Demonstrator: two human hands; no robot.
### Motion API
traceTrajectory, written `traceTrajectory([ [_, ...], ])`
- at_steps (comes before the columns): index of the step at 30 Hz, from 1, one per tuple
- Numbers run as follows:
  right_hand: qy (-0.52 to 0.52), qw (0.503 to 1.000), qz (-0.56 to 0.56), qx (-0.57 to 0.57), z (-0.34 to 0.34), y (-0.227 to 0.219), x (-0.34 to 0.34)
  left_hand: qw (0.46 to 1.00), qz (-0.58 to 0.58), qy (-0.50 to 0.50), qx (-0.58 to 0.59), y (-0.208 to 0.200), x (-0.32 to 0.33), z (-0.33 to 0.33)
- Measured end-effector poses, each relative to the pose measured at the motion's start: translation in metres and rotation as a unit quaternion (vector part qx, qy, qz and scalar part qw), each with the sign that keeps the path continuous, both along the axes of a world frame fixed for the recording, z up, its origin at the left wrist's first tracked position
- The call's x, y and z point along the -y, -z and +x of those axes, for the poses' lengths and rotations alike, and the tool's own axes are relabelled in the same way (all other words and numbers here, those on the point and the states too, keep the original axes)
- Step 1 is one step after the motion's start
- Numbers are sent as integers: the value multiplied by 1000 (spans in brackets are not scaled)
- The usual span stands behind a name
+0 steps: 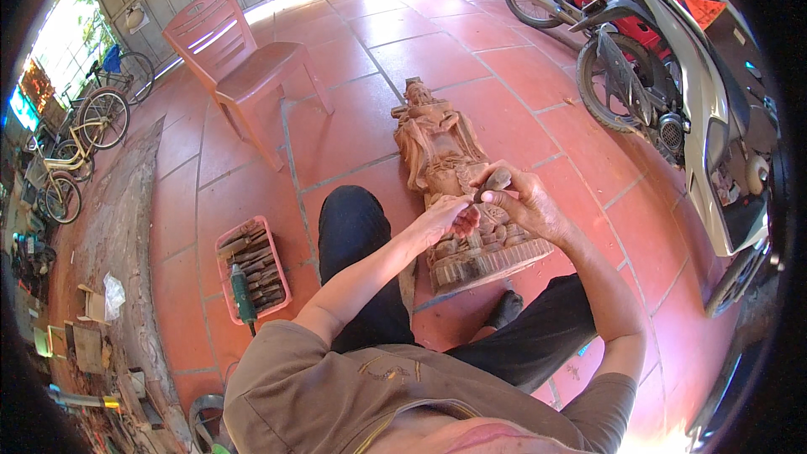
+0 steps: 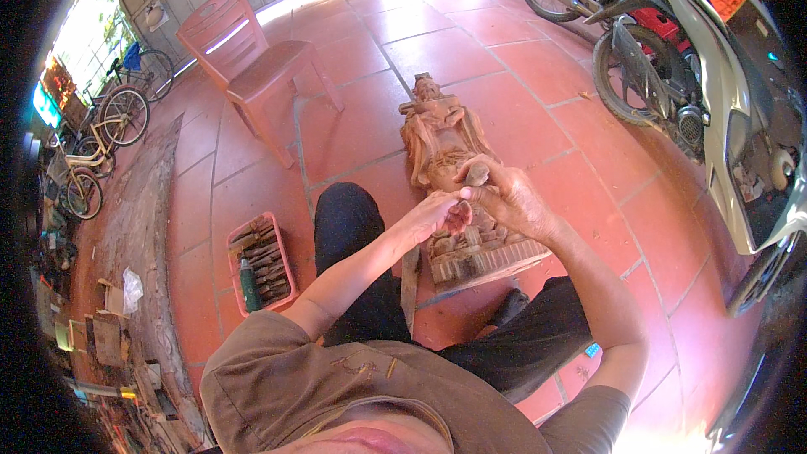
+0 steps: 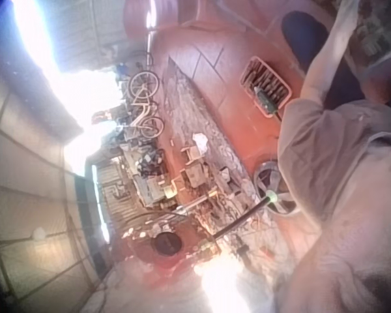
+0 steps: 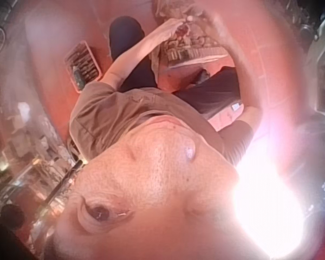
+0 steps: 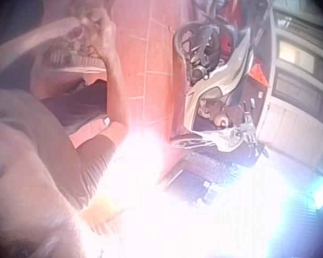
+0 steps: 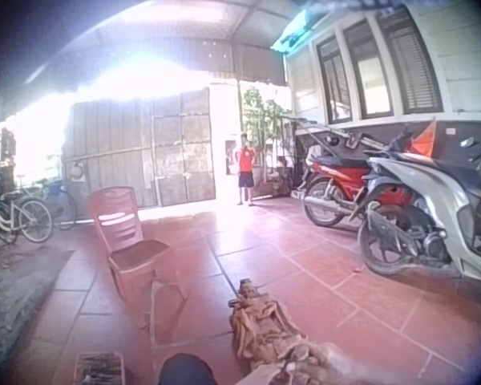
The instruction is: The person sits on the floor and uses a handheld rotary tool to carve details into a large wooden sculpture. They hold the tool with both hands and work on the surface of the piece, then set the tool down and inspect the carved area with their hands.
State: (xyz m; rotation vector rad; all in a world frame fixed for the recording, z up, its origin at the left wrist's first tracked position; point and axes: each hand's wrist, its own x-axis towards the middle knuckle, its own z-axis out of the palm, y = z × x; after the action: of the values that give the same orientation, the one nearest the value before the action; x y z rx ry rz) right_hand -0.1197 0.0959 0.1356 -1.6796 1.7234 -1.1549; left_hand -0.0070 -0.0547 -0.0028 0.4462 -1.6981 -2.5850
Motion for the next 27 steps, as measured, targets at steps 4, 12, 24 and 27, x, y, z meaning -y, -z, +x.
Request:
traceTrajectory([
  [4, -9, 1000, -22, 4, -2, 3, 0, 1000, 9, -1, -5, 3, 1, 0],
  [12, -1, 1000, -10, 17, 0, 0, -1, 1000, 18, -9, 2, 8, 1, -1],
  [24, 98, 986, -10, 134, -26, 33, 6, 995, -95, -33, 11, 3, 6, -1],
  [27, 171, 984, 9, 49, -35, 25, 7, 996, -57, -71, 8, 24, 41, 11],
])
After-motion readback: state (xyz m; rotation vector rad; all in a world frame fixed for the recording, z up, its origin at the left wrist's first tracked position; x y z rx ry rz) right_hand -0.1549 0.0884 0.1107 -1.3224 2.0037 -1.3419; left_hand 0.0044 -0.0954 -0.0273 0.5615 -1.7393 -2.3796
